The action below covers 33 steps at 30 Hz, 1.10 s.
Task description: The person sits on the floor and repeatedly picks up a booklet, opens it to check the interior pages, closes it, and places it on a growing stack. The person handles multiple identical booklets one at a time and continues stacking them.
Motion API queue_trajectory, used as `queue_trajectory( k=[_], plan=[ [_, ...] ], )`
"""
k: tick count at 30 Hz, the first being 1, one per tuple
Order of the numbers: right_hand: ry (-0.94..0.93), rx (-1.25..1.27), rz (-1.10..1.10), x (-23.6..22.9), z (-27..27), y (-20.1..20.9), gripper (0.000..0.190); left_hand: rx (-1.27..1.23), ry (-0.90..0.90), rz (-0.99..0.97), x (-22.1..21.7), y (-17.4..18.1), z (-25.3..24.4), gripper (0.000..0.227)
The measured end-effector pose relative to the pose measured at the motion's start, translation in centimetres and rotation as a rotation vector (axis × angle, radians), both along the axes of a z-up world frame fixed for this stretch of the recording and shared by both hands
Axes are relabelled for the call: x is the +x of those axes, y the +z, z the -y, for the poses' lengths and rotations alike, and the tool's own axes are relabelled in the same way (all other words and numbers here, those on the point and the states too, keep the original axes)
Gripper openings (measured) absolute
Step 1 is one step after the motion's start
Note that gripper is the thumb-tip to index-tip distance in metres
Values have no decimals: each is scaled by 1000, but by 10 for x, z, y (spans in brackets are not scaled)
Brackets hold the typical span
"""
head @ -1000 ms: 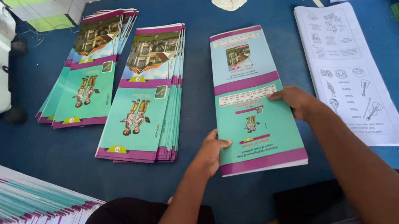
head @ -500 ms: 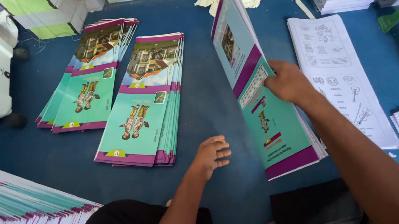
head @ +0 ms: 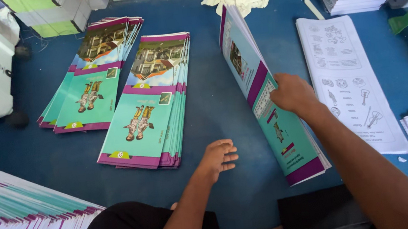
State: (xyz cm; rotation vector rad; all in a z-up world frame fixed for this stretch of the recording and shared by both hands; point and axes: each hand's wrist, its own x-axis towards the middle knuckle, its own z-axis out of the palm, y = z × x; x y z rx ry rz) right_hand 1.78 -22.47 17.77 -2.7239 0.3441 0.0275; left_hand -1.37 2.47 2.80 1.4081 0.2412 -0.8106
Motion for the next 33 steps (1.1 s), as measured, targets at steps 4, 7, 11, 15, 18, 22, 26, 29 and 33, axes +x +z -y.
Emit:
queue_trajectory(
  k=[4, 7, 11, 15, 18, 22, 26, 29, 33],
  plan=[
    [41, 73, 76, 1, 4, -6, 40, 11, -5, 15, 3, -14, -2, 47],
    [103, 217, 137, -3, 9, -6, 42, -56, -6, 63, 11, -32, 1, 47],
    [164, 457, 169, -10, 6, 4, 40, -119, 8, 181, 37, -42, 14, 47],
    [36, 767, 121, -18, 3, 18, 41, -249, 151, 213, 69, -16, 19, 48],
    [70, 916, 188, -21, 4, 25, 39, -333, 231, 312, 91, 22, 17, 45],
    [150, 1000, 274, -26, 5, 28, 34, -461, 296, 360, 112, 76, 16, 39],
    [160, 1023, 293, -30, 12, 27, 31, -423, 309, 370, 113, 110, 14, 31],
    [123, 996, 305, -25, 19, 28, 33, -467, 335, 485, 101, 121, 19, 27],
    [128, 904, 410, -14, 23, 33, 35, -449, 330, 738, 80, 130, 29, 21]
  ],
)
